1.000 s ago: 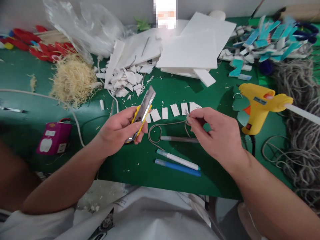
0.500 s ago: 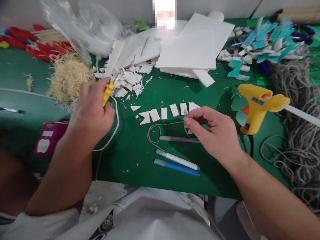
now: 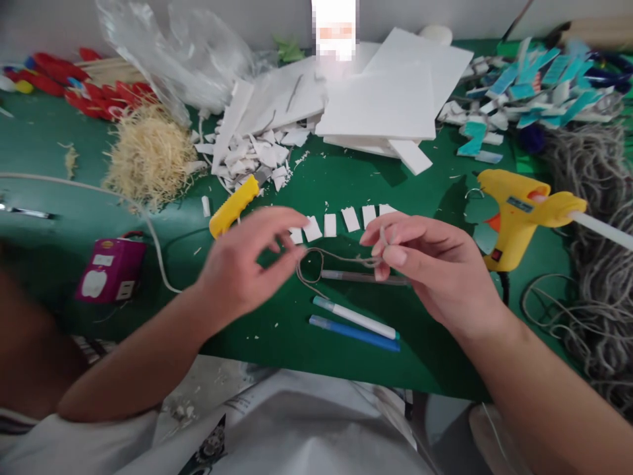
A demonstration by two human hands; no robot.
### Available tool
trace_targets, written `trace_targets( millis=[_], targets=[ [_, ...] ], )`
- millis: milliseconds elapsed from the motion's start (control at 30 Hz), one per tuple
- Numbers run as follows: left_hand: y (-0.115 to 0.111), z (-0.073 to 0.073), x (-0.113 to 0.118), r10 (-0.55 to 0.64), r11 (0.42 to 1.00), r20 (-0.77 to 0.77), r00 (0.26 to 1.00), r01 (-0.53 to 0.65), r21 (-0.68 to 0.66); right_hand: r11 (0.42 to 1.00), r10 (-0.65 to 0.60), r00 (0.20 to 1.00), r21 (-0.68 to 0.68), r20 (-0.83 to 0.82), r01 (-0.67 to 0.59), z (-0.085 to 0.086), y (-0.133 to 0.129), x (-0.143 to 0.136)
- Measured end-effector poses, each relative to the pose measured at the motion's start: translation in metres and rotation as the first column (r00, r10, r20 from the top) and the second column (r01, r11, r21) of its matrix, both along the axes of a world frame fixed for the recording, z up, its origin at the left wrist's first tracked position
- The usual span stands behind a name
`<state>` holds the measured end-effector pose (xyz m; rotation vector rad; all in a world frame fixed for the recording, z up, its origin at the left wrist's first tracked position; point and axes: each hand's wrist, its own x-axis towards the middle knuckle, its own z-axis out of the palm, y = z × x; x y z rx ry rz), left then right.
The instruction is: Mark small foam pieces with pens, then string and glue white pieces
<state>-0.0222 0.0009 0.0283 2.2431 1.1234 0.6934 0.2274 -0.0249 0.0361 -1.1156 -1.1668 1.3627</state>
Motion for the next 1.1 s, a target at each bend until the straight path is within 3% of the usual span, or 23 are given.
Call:
trace_targets(
  millis=[100, 167, 267, 367, 533, 933, 1100],
  targets=[
    [-0.019, -0.004, 0.021, -0.192, 0.946, 0.131, 0.973, 0.219, -0.240, 0.982, 0.174, 0.983, -0.058, -0.063, -0.178, 0.002, -0.002, 0.000],
    [-0.023, -0.010, 0.028, -0.234, 0.930, 0.101, 0.967, 0.253, -0.267, 0.966, 0.236, 0.967, -0.089, -0.095, -0.244, 0.002, -0.004, -0.002],
    [-0.023, -0.016, 0.029, -0.312, 0.942, -0.010, 0.950, 0.308, -0.131, 0.966, 0.226, 0.967, -0.104, -0.122, -0.239, 0.001, -0.004, -0.005],
    [-0.022, -0.016, 0.026, -0.372, 0.927, -0.043, 0.927, 0.374, 0.032, 0.984, 0.129, 0.986, -0.109, -0.102, -0.140, 0.002, -0.001, -0.005],
    [-0.026, -0.014, 0.021, -0.443, 0.831, -0.132, 0.887, 0.462, 0.311, 0.988, -0.045, 0.999, -0.151, -0.028, 0.040, 0.006, 0.005, -0.002],
    [-0.027, -0.014, 0.018, -0.508, 0.766, -0.207, 0.836, 0.548, 0.337, 0.990, -0.102, 0.994, -0.098, 0.034, 0.104, 0.008, 0.009, 0.000],
    [-0.028, -0.015, 0.020, -0.538, 0.665, -0.289, 0.791, 0.610, 0.431, 0.970, -0.222, 0.969, -0.125, -0.108, 0.209, 0.009, 0.011, 0.004]
  ],
)
